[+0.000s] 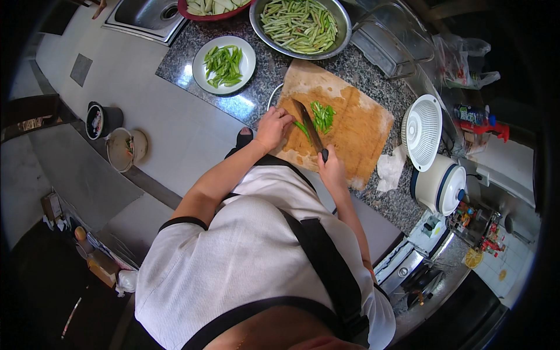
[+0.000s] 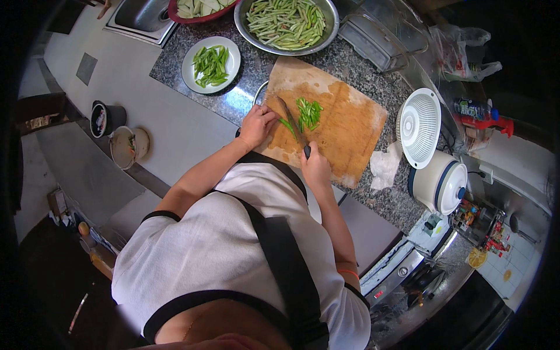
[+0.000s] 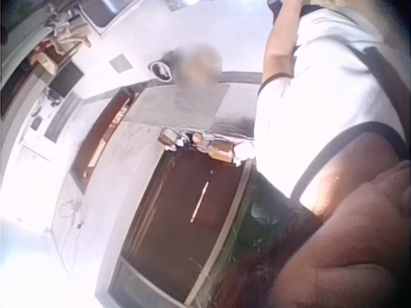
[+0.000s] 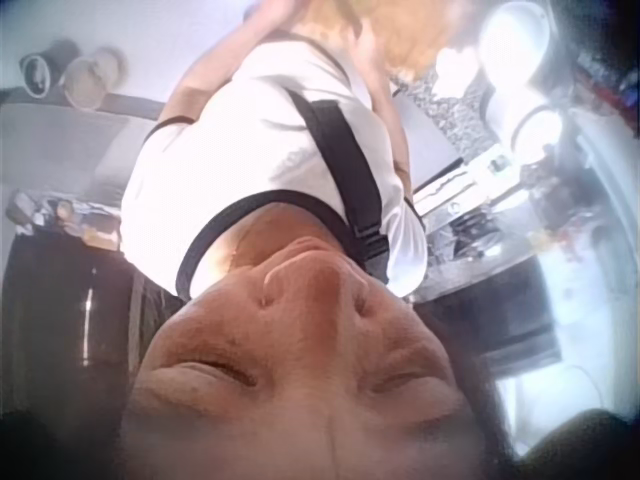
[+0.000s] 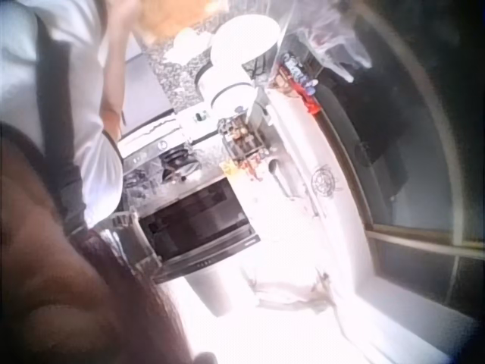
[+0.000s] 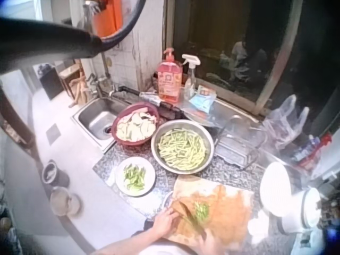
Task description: The person slices green chili peppers into thin strips on a wooden cutting board using a cleaver. The sliced peppers are transferred to a white plate. The person also handles green beans from a metal bowl, placing them on the cutting board.
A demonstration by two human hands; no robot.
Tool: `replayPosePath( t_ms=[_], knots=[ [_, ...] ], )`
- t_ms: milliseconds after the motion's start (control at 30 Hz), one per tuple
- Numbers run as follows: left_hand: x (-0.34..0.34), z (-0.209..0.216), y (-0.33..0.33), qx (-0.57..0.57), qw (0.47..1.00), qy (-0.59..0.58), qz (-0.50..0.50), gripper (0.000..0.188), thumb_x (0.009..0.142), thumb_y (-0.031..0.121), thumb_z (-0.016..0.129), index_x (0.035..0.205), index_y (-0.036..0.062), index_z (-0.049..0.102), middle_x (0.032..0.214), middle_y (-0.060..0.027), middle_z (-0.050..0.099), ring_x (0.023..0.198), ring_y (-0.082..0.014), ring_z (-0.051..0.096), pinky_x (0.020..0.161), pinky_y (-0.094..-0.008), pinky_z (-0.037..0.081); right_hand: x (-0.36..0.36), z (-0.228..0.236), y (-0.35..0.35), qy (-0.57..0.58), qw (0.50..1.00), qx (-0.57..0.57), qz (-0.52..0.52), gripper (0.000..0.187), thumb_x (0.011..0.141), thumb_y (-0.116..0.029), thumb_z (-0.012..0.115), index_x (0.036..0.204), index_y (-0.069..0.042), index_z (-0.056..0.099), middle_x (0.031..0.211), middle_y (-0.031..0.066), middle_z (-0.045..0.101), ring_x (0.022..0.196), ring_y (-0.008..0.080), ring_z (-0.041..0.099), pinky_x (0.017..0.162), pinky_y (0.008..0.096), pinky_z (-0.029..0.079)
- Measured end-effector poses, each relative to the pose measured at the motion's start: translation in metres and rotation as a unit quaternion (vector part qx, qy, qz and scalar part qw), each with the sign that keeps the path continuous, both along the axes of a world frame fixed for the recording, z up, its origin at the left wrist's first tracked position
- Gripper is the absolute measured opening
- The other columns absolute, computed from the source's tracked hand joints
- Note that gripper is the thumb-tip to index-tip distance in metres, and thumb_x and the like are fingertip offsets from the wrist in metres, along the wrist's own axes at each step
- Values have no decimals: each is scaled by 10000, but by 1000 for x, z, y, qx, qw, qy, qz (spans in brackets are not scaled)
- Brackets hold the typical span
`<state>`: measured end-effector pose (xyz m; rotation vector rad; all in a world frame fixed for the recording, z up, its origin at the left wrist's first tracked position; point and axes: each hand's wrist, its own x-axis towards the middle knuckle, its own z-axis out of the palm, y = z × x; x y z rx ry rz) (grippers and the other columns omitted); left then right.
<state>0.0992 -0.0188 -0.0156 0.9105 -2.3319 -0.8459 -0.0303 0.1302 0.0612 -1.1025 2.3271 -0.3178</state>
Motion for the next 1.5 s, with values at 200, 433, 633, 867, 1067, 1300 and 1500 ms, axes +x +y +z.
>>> replayPosePath(
  t_ms=[200,433,633,867,1067,1300,1500],
  knots=[
    [-1,1,0,1,1000,-6,0,99,729,98,606,823,123,625,823,-27,554,776,-240,509,674,-325,450,0,3,2,-10,1000,8,1,235,833,-233,506,987,-63,455,682,241,584,668,424,571,581,503,444],
    [1,-3,-1,-7,1000,-20,-2,104,729,101,600,822,138,626,819,-18,553,772,-233,511,656,-322,453,1,-7,-12,39,999,22,23,234,836,-235,501,992,-67,454,696,236,587,678,421,570,584,510,440],
    [-2,-3,-1,-27,999,6,-18,101,712,92,615,802,135,631,801,-13,554,760,-226,511,640,-321,452,-7,-6,-18,20,1000,9,22,248,836,-239,498,1015,-75,452,709,235,589,705,419,570,607,514,438],
    [-3,-3,-1,-30,999,8,-16,96,694,88,633,782,126,632,781,-15,557,747,-230,510,642,-321,446,4,-7,-33,17,999,31,29,240,838,-242,492,1010,-79,452,716,241,588,705,428,567,614,516,437],
    [2,-3,2,-39,999,10,-32,126,671,65,625,781,125,626,772,-14,548,743,-229,502,645,-318,442,-1,-4,-31,18,999,27,39,244,845,-257,482,1019,-88,455,724,245,585,713,425,569,622,525,430],
    [2,-11,1,-45,998,19,-49,116,671,76,619,776,124,615,773,-19,543,752,-226,503,660,-319,443,7,-13,-36,5,998,34,48,269,843,-249,485,1058,-90,457,733,254,584,717,436,564,622,523,430],
    [-1,-7,1,-42,996,30,-69,95,685,92,621,777,113,607,783,-28,546,779,-224,514,675,-309,448,-1,-17,-54,-14,998,-41,37,256,833,-237,498,1025,-70,474,746,259,582,730,442,558,628,521,430]
  ],
)
